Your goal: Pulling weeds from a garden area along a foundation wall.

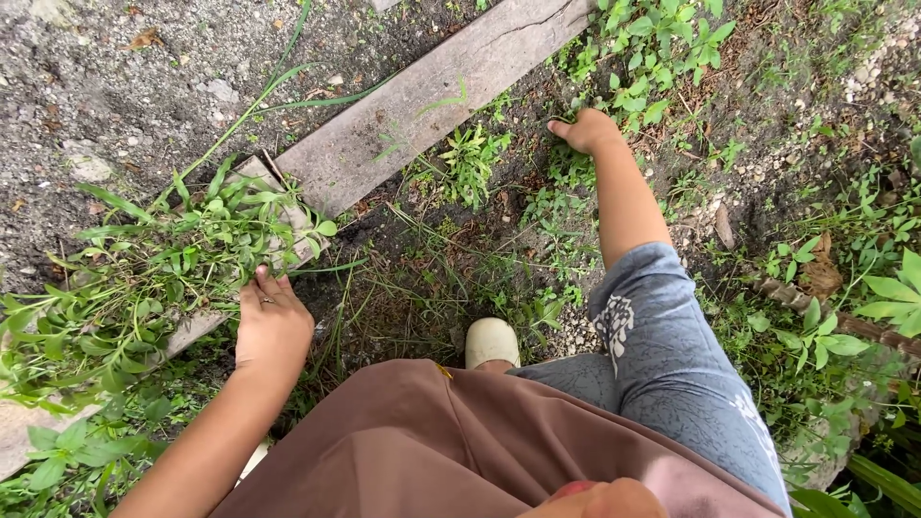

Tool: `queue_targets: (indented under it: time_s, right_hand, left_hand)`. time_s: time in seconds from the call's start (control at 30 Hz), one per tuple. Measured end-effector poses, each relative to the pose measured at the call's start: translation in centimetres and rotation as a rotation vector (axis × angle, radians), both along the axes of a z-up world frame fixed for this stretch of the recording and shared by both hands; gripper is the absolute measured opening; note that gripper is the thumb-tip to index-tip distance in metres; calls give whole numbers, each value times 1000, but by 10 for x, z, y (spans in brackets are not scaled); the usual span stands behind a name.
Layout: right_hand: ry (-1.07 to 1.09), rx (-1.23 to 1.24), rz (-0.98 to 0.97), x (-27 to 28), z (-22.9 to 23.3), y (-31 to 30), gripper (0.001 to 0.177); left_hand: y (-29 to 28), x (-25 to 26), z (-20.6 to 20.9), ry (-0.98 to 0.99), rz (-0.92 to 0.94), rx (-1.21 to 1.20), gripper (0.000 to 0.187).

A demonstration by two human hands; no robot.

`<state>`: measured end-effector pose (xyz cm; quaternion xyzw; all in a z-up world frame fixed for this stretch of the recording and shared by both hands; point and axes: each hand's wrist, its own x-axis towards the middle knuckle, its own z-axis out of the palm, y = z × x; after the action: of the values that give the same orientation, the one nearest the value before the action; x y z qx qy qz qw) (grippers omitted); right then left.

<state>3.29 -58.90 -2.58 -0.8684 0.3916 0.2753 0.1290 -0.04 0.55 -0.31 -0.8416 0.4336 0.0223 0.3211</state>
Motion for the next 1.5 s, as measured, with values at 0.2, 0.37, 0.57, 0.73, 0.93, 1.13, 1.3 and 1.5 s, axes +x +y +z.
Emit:
queue_targets:
  time_s: [0.2, 0.37, 0.57, 0.73, 0.93, 1.13, 1.3, 1.5]
  right_hand:
    - [-90, 58, 44, -10, -32, -20, 64]
    - [-98, 93, 45, -14, -8, -15, 37]
    - [-177, 202, -185, -21, 19, -2, 46]
    - [79, 52, 33, -23, 13, 20, 70]
    - [57, 10, 73, -33, -53, -16, 55]
    - [-120, 137, 69, -32, 0, -7, 50]
    - [-327, 75, 157, -6, 61, 20, 71]
    - [-474, 197, 586, 55, 172, 192, 35]
  left_hand:
    - [0, 1, 2, 24, 16, 17, 47]
    - [-1, 1, 0, 27, 9, 41, 47]
    - [-1, -1, -1, 19, 12, 19, 47]
    - [0, 1, 0, 11, -1, 29, 47]
    - [1, 0, -4, -3, 2, 2, 46]
    - [-2, 3, 4, 52, 23, 35, 49]
    - [-6, 6, 12, 142, 21, 159, 54]
    - [-4, 5, 4, 151, 12, 134, 59]
